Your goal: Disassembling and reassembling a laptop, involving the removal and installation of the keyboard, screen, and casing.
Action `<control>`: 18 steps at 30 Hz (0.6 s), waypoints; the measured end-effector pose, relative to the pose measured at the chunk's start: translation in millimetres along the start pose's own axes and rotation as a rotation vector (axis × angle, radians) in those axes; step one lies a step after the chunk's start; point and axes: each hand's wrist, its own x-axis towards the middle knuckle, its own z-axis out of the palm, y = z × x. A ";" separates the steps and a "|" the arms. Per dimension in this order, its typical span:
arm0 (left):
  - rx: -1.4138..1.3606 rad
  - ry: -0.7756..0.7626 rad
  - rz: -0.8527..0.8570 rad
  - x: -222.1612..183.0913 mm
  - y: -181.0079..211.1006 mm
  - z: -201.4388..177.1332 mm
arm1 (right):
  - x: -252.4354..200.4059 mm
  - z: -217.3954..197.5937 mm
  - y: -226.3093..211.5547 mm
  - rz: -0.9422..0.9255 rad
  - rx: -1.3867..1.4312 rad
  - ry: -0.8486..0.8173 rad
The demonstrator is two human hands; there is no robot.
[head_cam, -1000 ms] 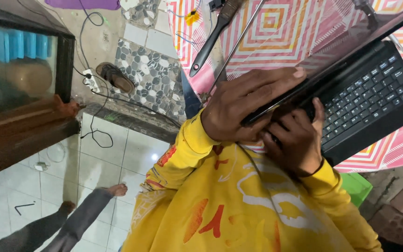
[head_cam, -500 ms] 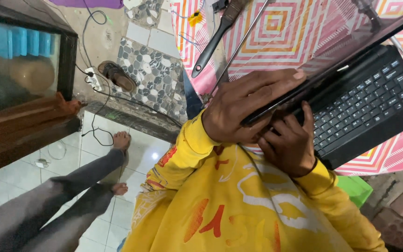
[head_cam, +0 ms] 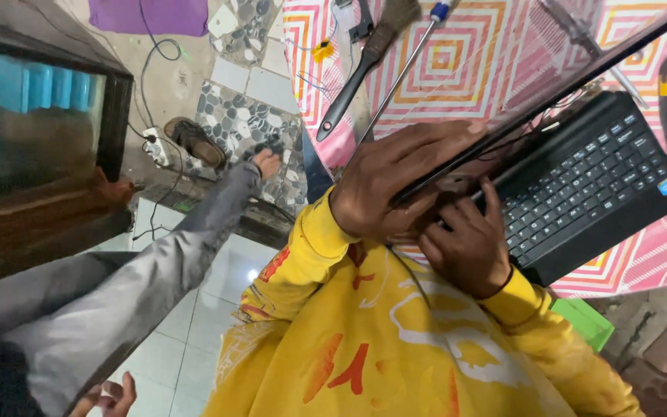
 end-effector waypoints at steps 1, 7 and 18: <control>-0.001 0.002 0.014 -1.7 -0.2 -0.5 | -1.9 1.1 2.9 -0.003 -0.013 0.005; -0.030 0.206 0.104 9.0 -7.1 11.3 | -17.5 -26.6 60.2 0.229 0.143 0.168; 0.124 0.058 0.046 0.9 -5.1 6.6 | 15.3 -66.2 138.8 0.271 -0.155 0.125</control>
